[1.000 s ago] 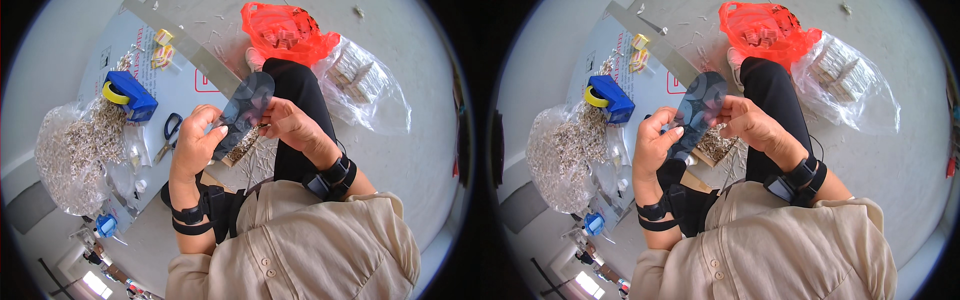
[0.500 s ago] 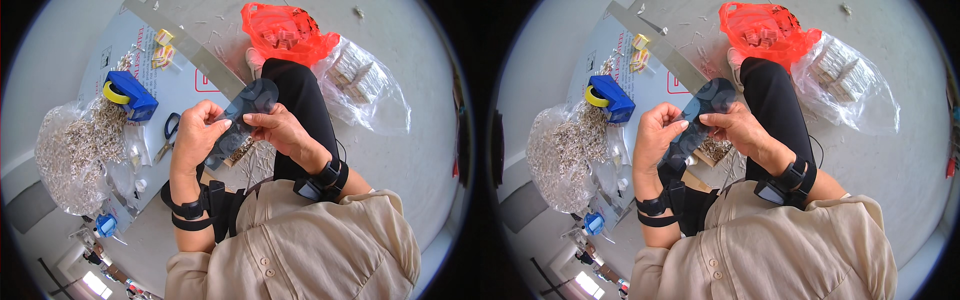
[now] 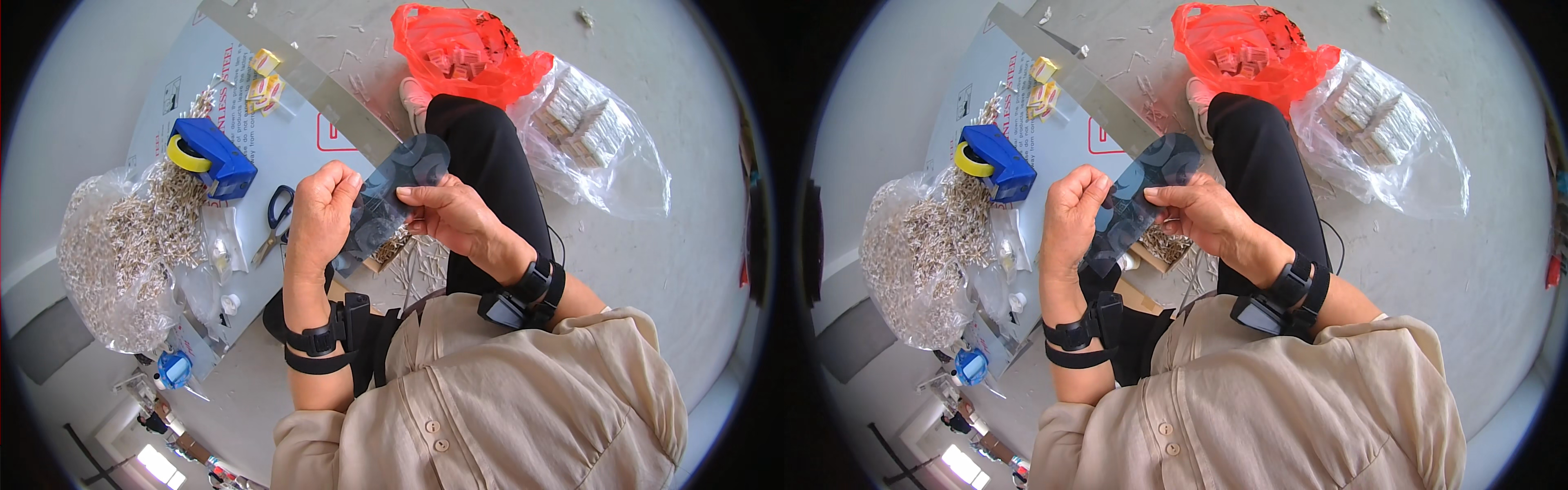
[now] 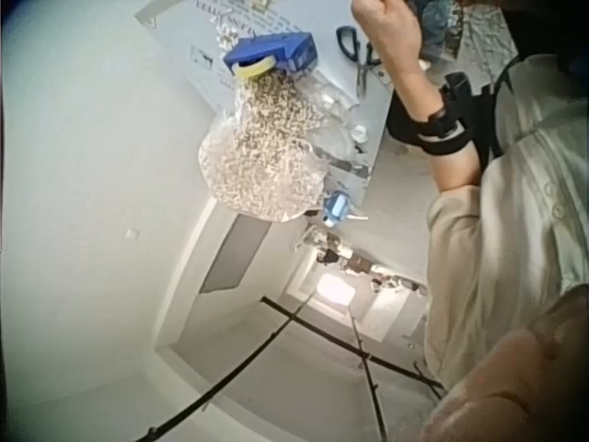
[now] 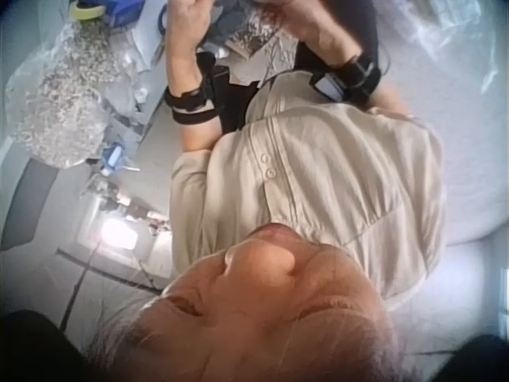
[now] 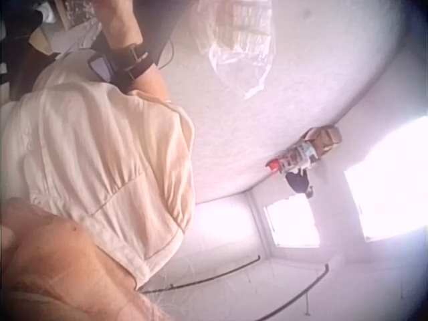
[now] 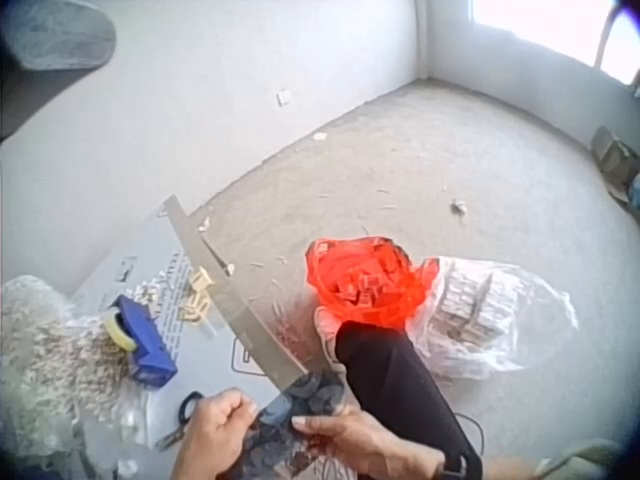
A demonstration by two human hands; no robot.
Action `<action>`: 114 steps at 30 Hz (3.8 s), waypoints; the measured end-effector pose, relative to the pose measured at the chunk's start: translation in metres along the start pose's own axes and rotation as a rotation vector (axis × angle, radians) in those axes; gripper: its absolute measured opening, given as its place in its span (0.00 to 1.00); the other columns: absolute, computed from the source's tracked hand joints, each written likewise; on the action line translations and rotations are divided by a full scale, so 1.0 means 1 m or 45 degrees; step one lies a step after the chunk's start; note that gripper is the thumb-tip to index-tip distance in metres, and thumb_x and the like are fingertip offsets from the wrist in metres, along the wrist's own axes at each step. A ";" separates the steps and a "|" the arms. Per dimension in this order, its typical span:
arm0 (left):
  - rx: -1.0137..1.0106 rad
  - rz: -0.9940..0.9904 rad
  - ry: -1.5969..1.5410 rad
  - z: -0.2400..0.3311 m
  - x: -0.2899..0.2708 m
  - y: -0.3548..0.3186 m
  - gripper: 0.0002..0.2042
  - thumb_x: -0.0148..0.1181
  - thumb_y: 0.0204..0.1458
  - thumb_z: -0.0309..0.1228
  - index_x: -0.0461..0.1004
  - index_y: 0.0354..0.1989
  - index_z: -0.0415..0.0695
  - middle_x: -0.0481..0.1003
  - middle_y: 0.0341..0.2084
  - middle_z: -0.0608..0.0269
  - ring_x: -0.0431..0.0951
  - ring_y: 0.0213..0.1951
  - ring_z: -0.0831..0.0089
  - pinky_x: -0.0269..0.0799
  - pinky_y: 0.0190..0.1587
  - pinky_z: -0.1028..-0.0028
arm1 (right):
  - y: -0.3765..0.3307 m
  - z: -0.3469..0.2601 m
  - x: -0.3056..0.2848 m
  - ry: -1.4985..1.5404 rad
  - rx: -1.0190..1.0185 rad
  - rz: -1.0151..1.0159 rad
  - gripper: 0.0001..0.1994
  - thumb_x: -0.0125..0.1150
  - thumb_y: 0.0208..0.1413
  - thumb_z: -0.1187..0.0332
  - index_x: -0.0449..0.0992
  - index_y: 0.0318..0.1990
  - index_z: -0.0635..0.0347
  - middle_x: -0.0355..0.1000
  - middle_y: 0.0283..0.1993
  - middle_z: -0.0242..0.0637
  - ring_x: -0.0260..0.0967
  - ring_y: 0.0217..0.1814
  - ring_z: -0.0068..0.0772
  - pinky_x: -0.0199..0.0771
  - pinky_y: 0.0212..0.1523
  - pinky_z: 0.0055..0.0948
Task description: Peeling small metallic parts from a template and placing them into individual plastic bags.
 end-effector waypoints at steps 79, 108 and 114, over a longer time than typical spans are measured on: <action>0.996 0.214 0.554 0.027 0.010 -0.043 0.12 0.63 0.37 0.13 0.75 0.33 0.34 0.74 0.29 0.56 0.74 0.27 0.64 0.70 0.26 0.74 | 0.007 -0.042 0.011 -0.851 -0.309 -0.693 0.06 0.61 0.47 0.75 0.77 0.30 0.70 0.71 0.25 0.26 0.64 0.29 0.14 0.65 0.32 0.18; 0.859 0.067 0.820 0.043 0.010 -0.034 0.13 0.60 0.33 0.15 0.72 0.31 0.38 0.69 0.28 0.57 0.70 0.30 0.60 0.66 0.31 0.66 | -0.009 -0.040 0.018 -1.170 -0.446 -0.509 0.07 0.61 0.45 0.73 0.76 0.30 0.69 0.69 0.22 0.28 0.61 0.26 0.15 0.62 0.27 0.21; 0.782 0.044 0.726 0.041 0.008 -0.035 0.11 0.60 0.34 0.14 0.70 0.29 0.37 0.69 0.28 0.56 0.69 0.30 0.59 0.66 0.31 0.66 | -0.009 -0.041 0.020 -1.167 -0.462 -0.536 0.07 0.61 0.45 0.73 0.76 0.30 0.70 0.69 0.22 0.29 0.61 0.26 0.16 0.63 0.27 0.22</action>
Point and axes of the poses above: each hand's wrist, its own y-axis towards the middle knuckle, its own x-axis out of the palm, z = x × y, the point moved 1 cm from there along y, towards the middle knuckle
